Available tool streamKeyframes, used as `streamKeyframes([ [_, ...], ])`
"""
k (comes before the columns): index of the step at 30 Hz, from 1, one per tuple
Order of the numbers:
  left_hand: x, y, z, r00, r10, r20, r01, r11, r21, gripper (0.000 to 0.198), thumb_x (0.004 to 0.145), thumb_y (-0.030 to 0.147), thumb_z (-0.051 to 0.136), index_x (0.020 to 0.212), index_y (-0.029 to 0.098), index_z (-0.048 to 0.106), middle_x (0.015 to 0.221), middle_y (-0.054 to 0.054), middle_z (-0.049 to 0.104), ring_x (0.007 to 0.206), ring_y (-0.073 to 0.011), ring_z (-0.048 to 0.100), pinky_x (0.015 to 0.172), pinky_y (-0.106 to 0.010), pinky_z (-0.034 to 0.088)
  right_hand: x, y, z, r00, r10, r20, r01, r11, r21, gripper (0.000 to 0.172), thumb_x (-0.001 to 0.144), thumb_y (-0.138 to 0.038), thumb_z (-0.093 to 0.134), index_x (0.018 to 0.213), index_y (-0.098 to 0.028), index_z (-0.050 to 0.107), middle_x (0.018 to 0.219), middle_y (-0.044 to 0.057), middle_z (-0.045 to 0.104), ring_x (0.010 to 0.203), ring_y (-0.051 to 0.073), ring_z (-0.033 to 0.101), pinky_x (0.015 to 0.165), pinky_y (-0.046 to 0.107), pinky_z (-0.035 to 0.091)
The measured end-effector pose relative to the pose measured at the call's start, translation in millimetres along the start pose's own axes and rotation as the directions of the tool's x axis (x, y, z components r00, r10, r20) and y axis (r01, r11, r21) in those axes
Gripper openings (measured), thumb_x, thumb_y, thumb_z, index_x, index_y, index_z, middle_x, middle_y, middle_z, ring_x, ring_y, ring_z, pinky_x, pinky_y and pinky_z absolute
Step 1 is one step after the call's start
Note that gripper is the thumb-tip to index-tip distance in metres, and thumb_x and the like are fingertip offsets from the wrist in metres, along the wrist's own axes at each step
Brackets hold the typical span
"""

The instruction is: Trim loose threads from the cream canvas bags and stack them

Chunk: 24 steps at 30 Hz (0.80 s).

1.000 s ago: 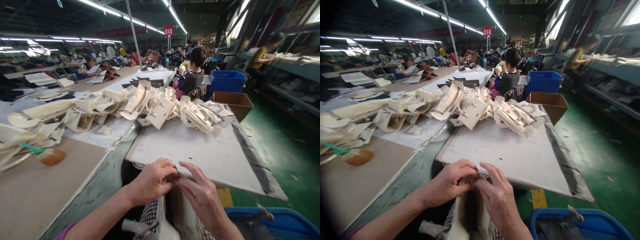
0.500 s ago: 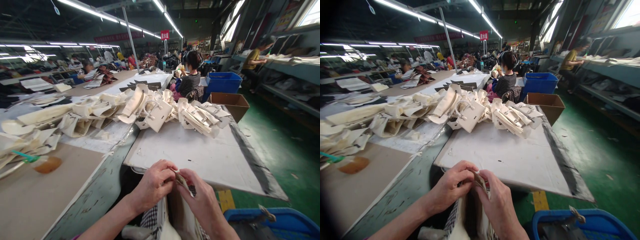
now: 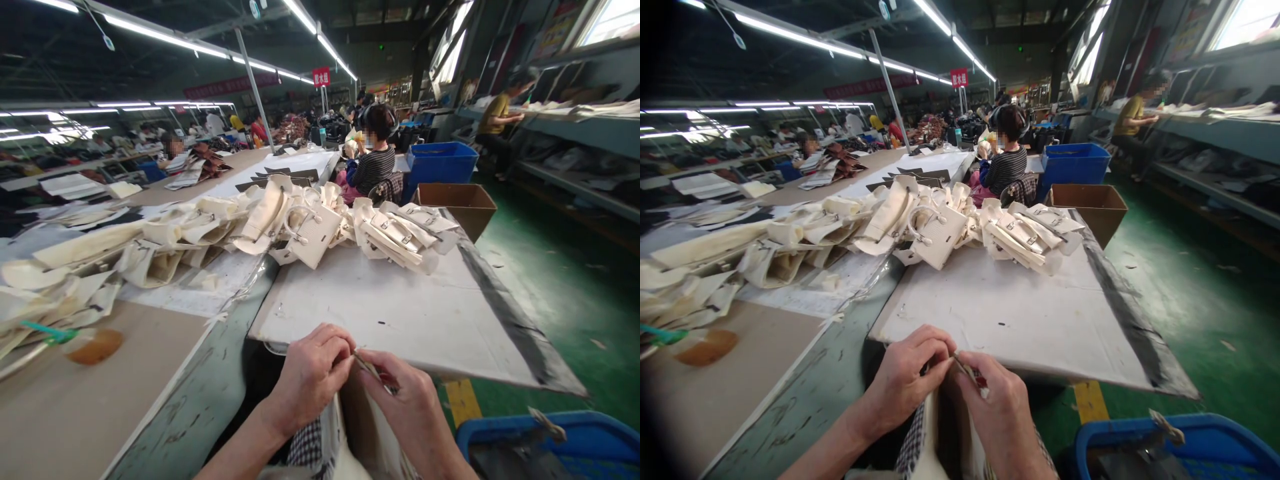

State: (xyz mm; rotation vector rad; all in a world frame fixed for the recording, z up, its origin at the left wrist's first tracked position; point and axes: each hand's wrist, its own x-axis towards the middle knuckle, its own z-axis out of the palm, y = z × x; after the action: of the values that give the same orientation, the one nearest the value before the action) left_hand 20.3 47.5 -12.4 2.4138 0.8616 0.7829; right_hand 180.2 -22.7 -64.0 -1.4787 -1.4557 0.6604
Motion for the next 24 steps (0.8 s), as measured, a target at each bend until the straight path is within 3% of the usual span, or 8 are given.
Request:
streamKeyframes([
  [9, 1, 2, -7.8, 0.988, -0.096, 0.121, 0.105, 0.992, -0.067, 0.020, 0.076, -0.001, 0.058, 0.080, 0.019, 0.053, 0.096, -0.001, 0.061, 0.089, -0.0148, 0.055, 0.077, -0.025, 0.045, 0, 2, 4, 1.000, 0.024, -0.007, -0.024, 0.998, 0.062, 0.018, 0.085, -0.024, 0.059, 0.099, -0.022, 0.069, 0.094, 0.002, 0.075, 0.079, 0.016, 0.071, 0.073, 0.024, 0.057],
  [16, 3, 2, -13.6, 0.983, -0.055, 0.175, 0.068, 0.995, -0.073, 0.022, 0.075, -0.002, 0.059, 0.079, 0.019, 0.059, 0.095, 0.000, 0.063, 0.096, -0.0156, 0.055, 0.084, -0.026, 0.044, 5, -6, -4, 0.994, -0.007, 0.107, -0.003, 0.996, 0.095, 0.016, 0.089, -0.030, 0.057, 0.098, -0.025, 0.069, 0.096, -0.001, 0.074, 0.080, 0.014, 0.069, 0.075, 0.021, 0.053],
  [24, 0, 1, -11.0, 0.988, 0.026, 0.153, -0.016, 0.997, -0.072, 0.018, 0.078, -0.001, 0.055, 0.075, 0.017, 0.055, 0.103, -0.003, 0.062, 0.097, -0.0158, 0.056, 0.086, -0.028, 0.046, 12, -19, -17, 0.969, 0.160, 0.190, -0.191, 0.969, 0.158, 0.025, 0.092, -0.035, 0.052, 0.095, -0.020, 0.071, 0.084, 0.000, 0.073, 0.075, 0.014, 0.065, 0.069, 0.020, 0.048],
])
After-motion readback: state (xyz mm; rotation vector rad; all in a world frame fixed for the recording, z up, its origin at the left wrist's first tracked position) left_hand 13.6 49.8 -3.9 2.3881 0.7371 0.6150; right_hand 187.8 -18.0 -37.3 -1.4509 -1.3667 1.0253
